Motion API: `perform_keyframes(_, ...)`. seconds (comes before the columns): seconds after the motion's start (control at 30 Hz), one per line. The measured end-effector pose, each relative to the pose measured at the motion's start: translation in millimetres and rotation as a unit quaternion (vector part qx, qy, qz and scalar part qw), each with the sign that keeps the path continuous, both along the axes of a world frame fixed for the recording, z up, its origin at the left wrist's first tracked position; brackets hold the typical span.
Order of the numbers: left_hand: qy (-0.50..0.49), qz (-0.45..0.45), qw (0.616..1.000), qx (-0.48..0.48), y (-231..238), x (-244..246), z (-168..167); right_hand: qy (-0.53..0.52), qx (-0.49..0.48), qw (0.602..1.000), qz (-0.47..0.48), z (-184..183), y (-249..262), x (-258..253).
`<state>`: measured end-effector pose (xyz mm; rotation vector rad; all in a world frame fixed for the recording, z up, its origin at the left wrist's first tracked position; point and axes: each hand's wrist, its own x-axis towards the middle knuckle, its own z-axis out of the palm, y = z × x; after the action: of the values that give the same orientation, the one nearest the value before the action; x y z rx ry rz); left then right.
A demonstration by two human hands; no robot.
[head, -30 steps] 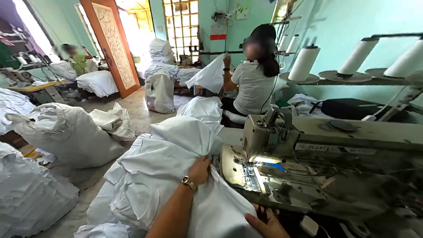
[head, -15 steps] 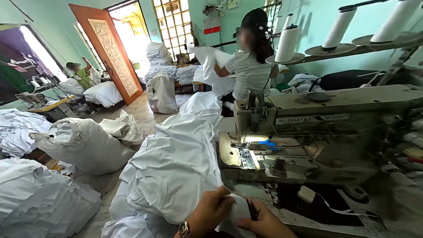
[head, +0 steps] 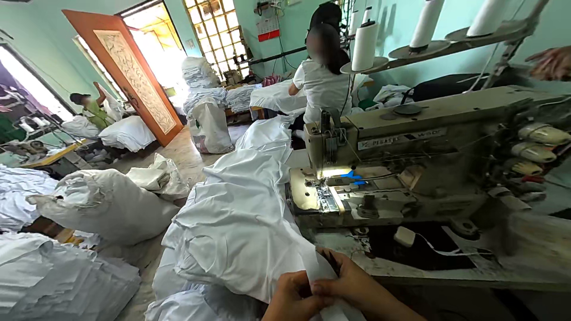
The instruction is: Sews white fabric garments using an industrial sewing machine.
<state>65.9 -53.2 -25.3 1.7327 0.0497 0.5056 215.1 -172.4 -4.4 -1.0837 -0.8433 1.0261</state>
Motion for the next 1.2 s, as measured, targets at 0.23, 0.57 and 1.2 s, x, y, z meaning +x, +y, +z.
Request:
perform_keyframes(0.23,0.14,0.202,0.946,0.212,28,0,14,-0.223,0.034,0.974,-0.035,-7,4,-2)
perform_keyframes(0.57,-0.16,0.344,0.827,0.414,38,-22,52,-0.542,0.197,0.722,-0.382,-2,-7,21)
perform_keyframes(1.2,0.071,0.229,0.879,0.412,71,-7,-1,-0.569,0.096,0.728,-0.37,-28,-11,54)
